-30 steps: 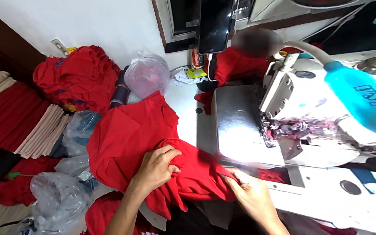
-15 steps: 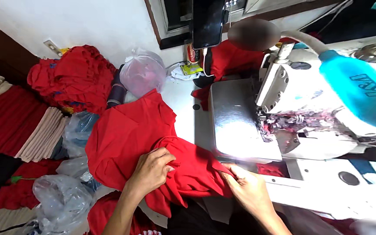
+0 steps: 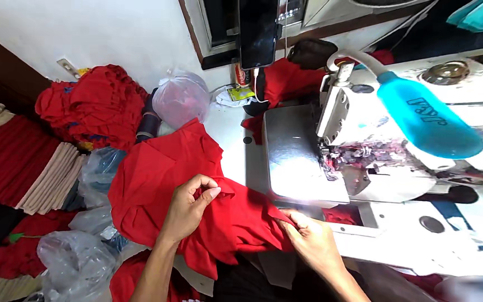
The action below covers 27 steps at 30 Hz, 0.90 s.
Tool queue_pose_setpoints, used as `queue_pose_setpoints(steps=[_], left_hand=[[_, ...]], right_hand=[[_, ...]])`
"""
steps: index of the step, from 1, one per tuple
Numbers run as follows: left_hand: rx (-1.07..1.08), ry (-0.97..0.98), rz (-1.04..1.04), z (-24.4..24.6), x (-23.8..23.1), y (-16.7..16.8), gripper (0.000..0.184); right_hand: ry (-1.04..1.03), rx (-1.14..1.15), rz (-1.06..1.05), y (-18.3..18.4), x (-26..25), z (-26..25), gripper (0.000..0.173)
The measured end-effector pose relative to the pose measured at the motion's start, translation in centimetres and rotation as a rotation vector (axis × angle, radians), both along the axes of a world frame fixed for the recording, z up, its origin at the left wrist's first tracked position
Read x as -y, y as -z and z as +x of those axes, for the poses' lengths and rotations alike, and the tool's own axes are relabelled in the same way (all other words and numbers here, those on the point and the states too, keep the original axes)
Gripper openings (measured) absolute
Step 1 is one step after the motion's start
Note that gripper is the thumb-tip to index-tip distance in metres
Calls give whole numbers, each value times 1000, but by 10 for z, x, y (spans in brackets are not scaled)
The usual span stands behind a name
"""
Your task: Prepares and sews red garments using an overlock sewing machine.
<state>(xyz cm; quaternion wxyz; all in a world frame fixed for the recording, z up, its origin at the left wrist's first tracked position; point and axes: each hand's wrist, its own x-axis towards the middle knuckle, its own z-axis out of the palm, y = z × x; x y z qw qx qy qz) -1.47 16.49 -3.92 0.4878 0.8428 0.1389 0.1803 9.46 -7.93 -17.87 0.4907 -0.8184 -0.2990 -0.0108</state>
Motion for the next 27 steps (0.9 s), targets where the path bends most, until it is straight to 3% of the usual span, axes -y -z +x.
queue_pose_setpoints(steps=[4, 7, 10, 14, 17, 19, 24, 27], left_hand=[[98, 78, 5, 0, 7, -5, 8], [48, 201, 77, -7, 16, 3, 16], [48, 182, 88, -18, 30, 0, 17], [238, -155, 14, -20, 44, -7, 9], [300, -443, 77, -12, 60, -11, 9], [306, -387, 161, -9, 85, -9, 13], [303, 53, 170, 6, 135, 41, 20], [322, 65, 230, 11, 132, 42, 19]], right_hand=[[-23, -49, 13, 0, 2, 1, 25], [-47, -97, 25, -2, 4, 1, 24], [-42, -128, 37, -3, 5, 2, 23], [-44, -206, 43, -5, 5, 3, 22], [-12, -426, 145, -20, 2, 0, 17], [10, -580, 295, -35, -2, -6, 17], [-50, -719, 605, -57, -8, -25, 26], [-38, -741, 636, -62, -6, -27, 27]])
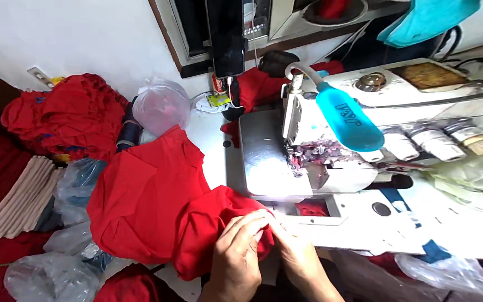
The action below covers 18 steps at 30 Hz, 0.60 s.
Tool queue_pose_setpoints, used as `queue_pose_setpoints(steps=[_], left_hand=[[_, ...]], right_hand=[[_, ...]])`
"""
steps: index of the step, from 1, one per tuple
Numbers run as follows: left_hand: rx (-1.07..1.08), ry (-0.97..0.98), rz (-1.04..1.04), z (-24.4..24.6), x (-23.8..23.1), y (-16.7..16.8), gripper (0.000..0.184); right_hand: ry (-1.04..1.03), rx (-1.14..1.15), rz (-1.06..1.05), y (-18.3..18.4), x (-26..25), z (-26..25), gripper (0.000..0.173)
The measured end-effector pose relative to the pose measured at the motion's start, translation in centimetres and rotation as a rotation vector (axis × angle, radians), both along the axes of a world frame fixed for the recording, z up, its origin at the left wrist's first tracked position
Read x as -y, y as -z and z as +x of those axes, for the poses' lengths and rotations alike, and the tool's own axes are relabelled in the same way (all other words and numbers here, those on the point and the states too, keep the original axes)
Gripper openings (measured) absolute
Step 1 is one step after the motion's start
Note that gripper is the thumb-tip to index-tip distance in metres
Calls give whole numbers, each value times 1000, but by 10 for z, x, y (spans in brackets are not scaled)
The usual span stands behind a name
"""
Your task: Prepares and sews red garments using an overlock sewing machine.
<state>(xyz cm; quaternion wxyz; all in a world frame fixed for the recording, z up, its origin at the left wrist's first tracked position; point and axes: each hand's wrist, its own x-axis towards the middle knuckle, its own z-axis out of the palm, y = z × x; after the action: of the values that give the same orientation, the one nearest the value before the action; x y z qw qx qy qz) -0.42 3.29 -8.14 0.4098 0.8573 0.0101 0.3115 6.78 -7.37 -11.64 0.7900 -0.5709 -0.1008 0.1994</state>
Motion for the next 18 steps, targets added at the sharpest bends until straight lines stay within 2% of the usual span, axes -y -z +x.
queue_pose_setpoints(steps=[4, 9, 13, 16, 18], left_hand=[[-8, -35, 96, 7, -13, -8, 19], [-125, -71, 228, 13, -28, -15, 23], [-63, -46, 193, 17, -38, -17, 13], [-76, -58, 152, 18, -38, -39, 12], [-64, -47, 151, 16, -43, -35, 10]], right_hand=[[-63, 35, 45, -4, 2, 2, 25], [-162, 56, 5, -15, 8, 6, 27], [-268, 97, -6, -30, 18, 9, 18], [-232, 93, -30, -34, 15, 10, 20], [-211, 124, -27, -29, 12, 13, 14]])
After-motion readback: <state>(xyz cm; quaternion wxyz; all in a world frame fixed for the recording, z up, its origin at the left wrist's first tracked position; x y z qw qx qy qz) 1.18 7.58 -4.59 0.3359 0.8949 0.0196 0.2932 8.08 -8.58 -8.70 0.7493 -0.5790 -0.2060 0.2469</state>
